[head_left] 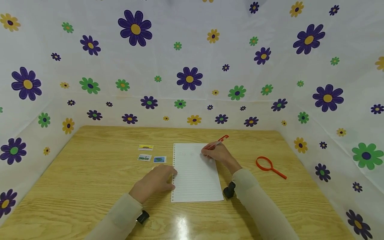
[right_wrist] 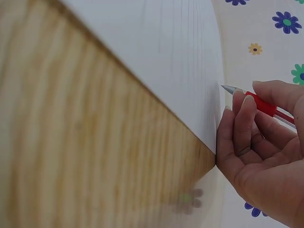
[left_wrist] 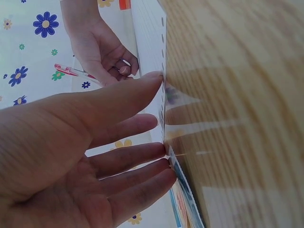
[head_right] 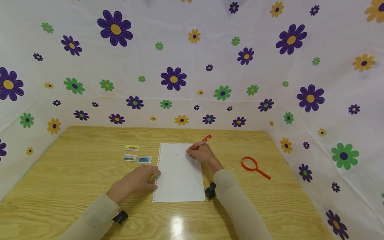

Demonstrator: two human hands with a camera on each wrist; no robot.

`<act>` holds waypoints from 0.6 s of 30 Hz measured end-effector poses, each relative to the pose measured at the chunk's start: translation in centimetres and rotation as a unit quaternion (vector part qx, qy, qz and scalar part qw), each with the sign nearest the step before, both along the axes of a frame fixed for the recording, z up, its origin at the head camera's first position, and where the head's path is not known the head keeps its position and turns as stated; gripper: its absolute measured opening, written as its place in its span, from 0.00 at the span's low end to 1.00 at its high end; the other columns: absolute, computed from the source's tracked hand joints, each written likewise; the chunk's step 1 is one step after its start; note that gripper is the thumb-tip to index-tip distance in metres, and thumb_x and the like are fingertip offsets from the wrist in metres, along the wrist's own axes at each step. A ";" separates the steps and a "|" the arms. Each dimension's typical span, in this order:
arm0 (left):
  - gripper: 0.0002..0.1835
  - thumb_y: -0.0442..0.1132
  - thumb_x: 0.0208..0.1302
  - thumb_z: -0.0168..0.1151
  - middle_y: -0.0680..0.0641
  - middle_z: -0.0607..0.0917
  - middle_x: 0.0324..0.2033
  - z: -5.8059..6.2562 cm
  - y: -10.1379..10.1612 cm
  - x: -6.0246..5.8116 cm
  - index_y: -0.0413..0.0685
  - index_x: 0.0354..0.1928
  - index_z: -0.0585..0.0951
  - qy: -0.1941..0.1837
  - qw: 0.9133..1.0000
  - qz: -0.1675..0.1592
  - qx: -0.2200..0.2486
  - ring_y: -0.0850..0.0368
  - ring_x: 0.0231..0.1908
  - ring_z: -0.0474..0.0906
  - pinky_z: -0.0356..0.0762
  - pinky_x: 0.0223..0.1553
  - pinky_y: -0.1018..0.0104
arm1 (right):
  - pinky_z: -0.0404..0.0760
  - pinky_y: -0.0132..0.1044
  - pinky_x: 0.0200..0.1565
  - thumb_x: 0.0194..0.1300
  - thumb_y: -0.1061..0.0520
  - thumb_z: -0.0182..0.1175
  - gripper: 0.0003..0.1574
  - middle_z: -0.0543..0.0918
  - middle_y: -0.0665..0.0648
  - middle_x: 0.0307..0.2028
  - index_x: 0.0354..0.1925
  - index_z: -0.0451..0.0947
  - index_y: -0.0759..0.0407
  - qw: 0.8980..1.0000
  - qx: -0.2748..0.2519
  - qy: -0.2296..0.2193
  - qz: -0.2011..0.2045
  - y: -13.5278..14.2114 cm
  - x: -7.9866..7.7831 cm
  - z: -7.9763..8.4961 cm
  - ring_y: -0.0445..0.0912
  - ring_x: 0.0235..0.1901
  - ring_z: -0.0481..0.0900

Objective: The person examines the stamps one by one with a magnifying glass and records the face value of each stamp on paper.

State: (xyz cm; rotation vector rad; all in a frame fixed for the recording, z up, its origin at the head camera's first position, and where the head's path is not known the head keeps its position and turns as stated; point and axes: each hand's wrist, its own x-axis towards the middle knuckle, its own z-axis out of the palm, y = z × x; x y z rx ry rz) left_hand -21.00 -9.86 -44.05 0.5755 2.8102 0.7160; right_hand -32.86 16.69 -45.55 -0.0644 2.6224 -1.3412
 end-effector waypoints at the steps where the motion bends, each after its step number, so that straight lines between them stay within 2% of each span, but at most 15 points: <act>1: 0.24 0.36 0.57 0.78 0.38 0.84 0.61 0.0 0.0 0.0 0.38 0.56 0.84 0.000 1.000 0.000 0.001 0.38 0.65 0.76 0.74 0.67 0.43 | 0.79 0.27 0.35 0.67 0.50 0.69 0.18 0.88 0.57 0.38 0.48 0.85 0.60 1.000 0.001 0.000 -0.001 0.0 0.0 0.0 0.43 0.32 0.81; 18: 0.24 0.35 0.58 0.77 0.37 0.84 0.61 0.1 0.0 0.0 0.37 0.56 0.84 0.003 1.000 -0.003 0.010 0.37 0.65 0.77 0.75 0.67 0.44 | 0.80 0.28 0.35 0.68 0.50 0.69 0.16 0.88 0.57 0.38 0.48 0.86 0.59 1.000 0.018 -0.007 -0.015 -0.4 0.1 0.2 0.43 0.32 0.81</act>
